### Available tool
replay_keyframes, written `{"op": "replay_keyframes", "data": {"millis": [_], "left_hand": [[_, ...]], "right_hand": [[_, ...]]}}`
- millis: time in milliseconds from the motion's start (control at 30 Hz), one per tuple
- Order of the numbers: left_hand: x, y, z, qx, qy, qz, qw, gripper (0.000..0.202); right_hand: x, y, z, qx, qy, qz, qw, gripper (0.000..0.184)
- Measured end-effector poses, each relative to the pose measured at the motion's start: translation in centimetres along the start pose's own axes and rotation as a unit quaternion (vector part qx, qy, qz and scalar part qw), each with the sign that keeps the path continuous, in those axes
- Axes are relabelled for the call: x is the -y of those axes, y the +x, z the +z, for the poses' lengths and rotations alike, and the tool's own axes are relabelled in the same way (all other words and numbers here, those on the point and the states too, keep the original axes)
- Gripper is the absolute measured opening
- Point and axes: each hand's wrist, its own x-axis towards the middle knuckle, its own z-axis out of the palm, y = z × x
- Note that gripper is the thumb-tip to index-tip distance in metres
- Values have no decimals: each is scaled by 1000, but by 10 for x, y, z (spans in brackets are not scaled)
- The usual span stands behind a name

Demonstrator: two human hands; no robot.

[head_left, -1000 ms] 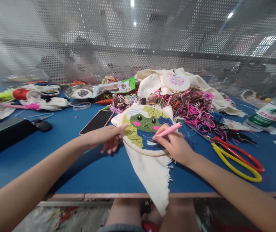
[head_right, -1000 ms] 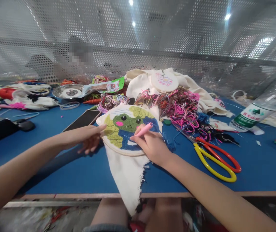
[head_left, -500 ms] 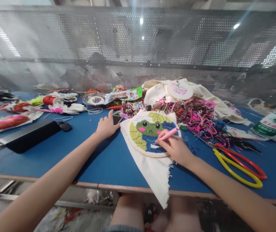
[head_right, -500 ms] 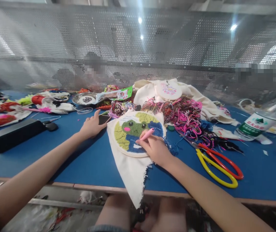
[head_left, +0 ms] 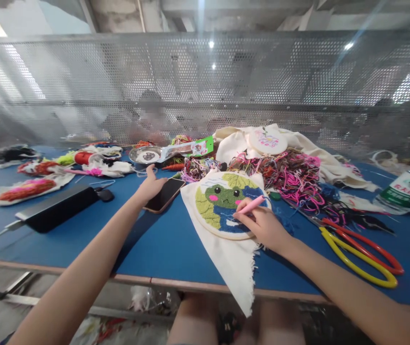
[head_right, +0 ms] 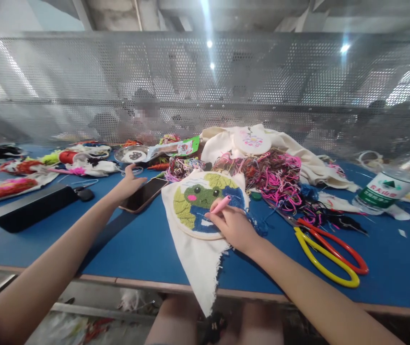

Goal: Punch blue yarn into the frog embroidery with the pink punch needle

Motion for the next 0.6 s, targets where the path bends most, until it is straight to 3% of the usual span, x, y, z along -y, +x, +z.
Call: {"op": "replay_keyframes", "data": {"millis": [200,600], "left_hand": [[1,7,0,-4,-76,-62,995,67],[-4,1,-6,39,-90,-84,992,74]], "right_hand": [[-4,0,2,-2,1,4,1000,18],[-5,-1,2,-9,0,-21,1000,20]]}}
